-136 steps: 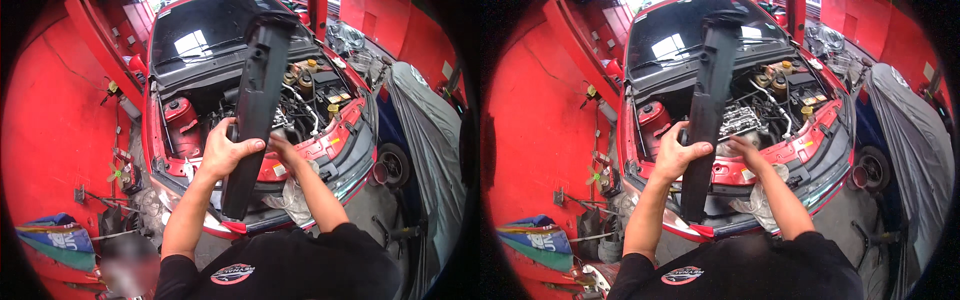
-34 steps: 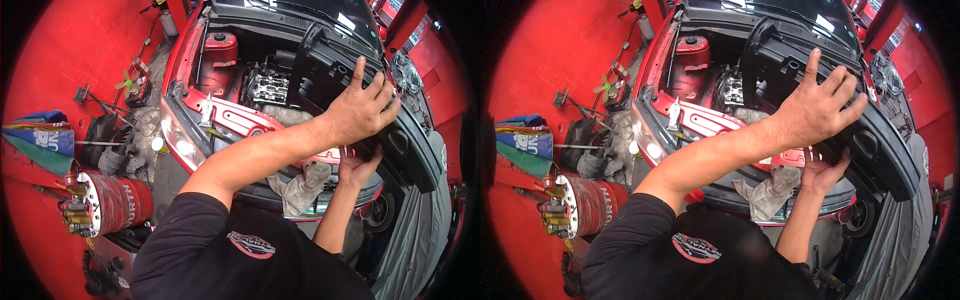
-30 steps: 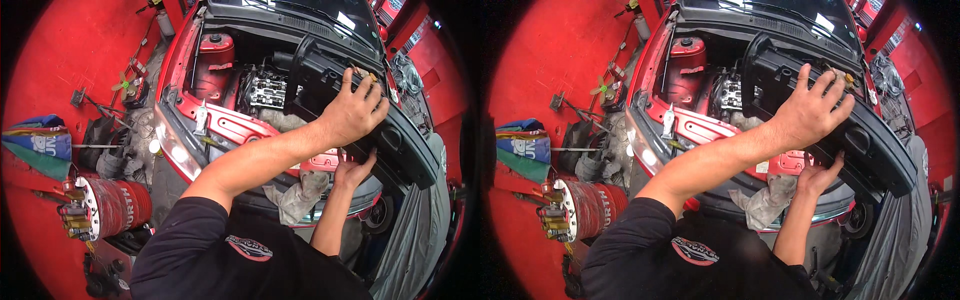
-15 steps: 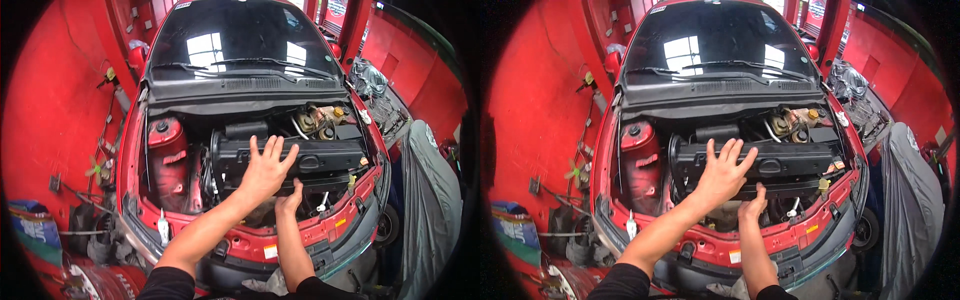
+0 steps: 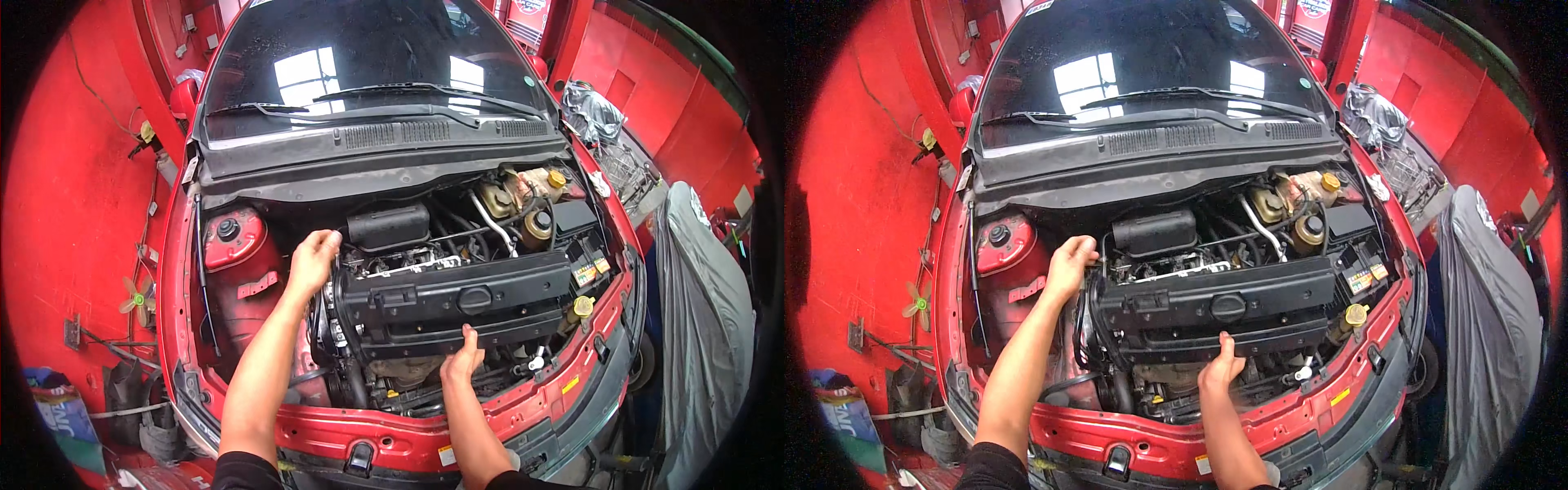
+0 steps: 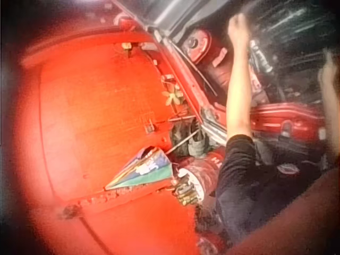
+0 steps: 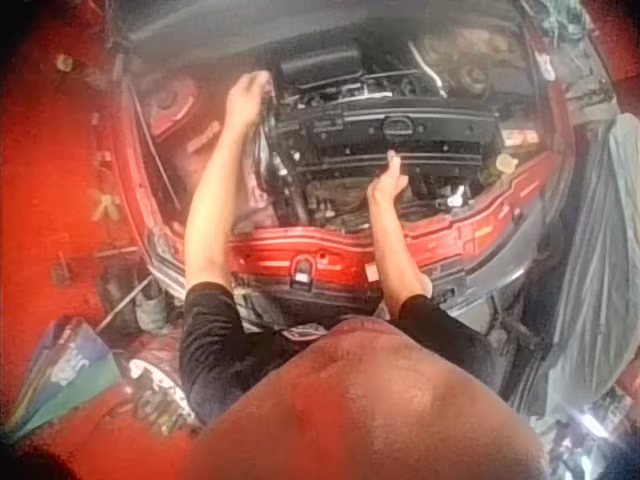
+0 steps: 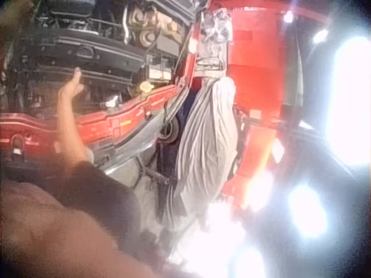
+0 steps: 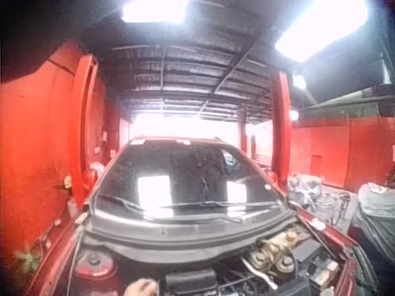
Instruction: The person wipes down a plastic engine valve cover with a cloth and then aligns and presses it onto the engine block by hand.
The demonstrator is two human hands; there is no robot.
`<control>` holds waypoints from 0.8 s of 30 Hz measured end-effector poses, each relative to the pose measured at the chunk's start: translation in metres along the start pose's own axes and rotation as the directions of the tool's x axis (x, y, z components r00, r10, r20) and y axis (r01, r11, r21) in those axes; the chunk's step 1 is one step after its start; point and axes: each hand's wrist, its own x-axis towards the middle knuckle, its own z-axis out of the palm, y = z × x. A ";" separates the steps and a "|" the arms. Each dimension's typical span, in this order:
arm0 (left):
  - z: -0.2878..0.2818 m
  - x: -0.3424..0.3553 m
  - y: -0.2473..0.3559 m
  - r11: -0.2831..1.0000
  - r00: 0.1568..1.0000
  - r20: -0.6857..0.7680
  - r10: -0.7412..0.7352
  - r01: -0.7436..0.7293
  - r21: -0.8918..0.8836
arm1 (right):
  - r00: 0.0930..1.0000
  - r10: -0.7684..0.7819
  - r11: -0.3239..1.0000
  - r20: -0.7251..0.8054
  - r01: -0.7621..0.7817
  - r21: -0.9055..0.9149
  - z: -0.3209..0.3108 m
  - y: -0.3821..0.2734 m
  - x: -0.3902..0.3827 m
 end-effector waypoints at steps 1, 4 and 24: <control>0.002 0.012 -0.008 0.973 0.992 -0.008 -0.124 0.120 -0.195 | 1.000 0.011 1.000 -0.002 -0.011 -0.004 -0.003 -0.001 0.002; 0.006 0.033 -0.031 0.957 0.985 -0.171 -0.036 0.083 0.278 | 1.000 0.021 0.999 -0.004 -0.021 -0.048 -0.013 0.009 0.012; 0.082 0.097 -0.131 0.683 0.840 -0.258 -0.477 0.539 0.494 | 0.998 0.059 0.982 -0.018 -0.062 -0.176 -0.002 0.008 0.000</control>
